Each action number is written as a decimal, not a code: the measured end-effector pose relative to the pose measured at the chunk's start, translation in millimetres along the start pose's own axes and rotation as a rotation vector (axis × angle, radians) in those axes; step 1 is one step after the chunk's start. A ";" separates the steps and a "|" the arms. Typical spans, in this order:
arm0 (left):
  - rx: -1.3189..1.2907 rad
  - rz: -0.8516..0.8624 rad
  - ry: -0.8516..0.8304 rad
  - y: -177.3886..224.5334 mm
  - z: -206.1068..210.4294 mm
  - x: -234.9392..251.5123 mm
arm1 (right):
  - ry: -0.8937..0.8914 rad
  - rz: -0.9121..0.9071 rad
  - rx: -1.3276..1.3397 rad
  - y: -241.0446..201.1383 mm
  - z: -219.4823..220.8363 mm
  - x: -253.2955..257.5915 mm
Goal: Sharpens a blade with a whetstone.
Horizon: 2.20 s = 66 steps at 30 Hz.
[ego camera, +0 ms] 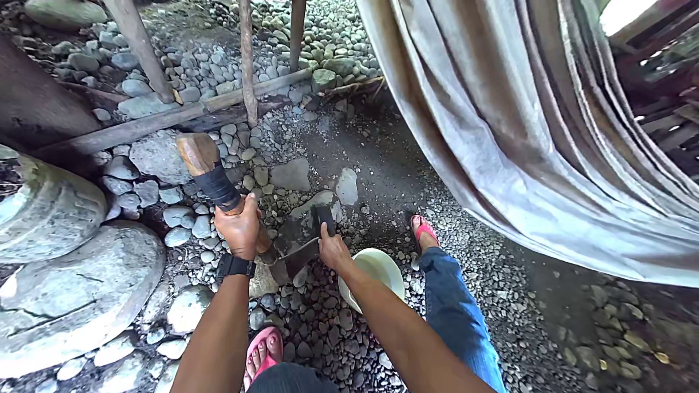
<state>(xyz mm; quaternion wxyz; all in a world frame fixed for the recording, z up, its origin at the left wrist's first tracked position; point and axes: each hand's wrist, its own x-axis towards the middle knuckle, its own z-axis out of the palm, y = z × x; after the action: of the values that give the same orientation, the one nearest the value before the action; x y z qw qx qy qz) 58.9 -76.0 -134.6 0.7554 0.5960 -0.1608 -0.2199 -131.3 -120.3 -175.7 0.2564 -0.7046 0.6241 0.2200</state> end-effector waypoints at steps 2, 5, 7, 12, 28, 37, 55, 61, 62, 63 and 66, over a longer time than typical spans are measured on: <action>-0.003 -0.006 0.013 1.5 -0.1 1.9 | 0.000 -0.044 -0.002 -1.8 14.5 -12.3; 0.026 -0.032 0.027 0.4 2.3 3.6 | -0.078 -0.262 -0.074 5.7 53.2 -53.0; 0.044 -0.022 0.027 -0.2 1.5 2.5 | -0.065 -0.264 -0.079 7.0 53.0 -46.4; 0.017 -0.002 0.012 2.8 -0.8 0.2 | 0.005 -0.038 0.005 -9.8 9.5 -6.2; 0.048 -0.042 0.045 0.2 -0.4 6.1 | -0.117 -0.297 -0.052 -5.9 56.0 -57.4; 0.020 -0.010 0.084 -2.1 -4.0 -1.6 | -0.064 -0.176 -0.007 -12.4 37.6 -37.4; 0.027 0.027 0.037 1.2 -4.6 -10.3 | -0.006 -0.057 0.008 -2.2 13.6 -4.0; -0.058 0.025 0.098 -10.8 -15.1 -1.5 | -0.095 -0.290 -0.093 10.3 52.4 -43.4; -0.069 0.028 0.107 -13.6 -17.9 -0.5 | -0.080 -0.293 -0.097 14.2 53.4 -39.7; -0.084 0.027 0.112 -16.1 -21.2 0.0 | -0.048 -0.263 -0.074 15.4 47.5 -30.8; -0.114 0.018 0.133 -17.8 -27.6 -0.6 | 0.007 -0.073 0.026 4.8 10.6 1.3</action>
<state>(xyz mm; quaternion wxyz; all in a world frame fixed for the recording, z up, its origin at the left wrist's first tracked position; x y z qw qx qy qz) 69.8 -56.2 -158.4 0.7989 0.5639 -0.1031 -0.1819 -135.8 -115.0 -185.1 0.2711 -0.7242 0.6018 0.1998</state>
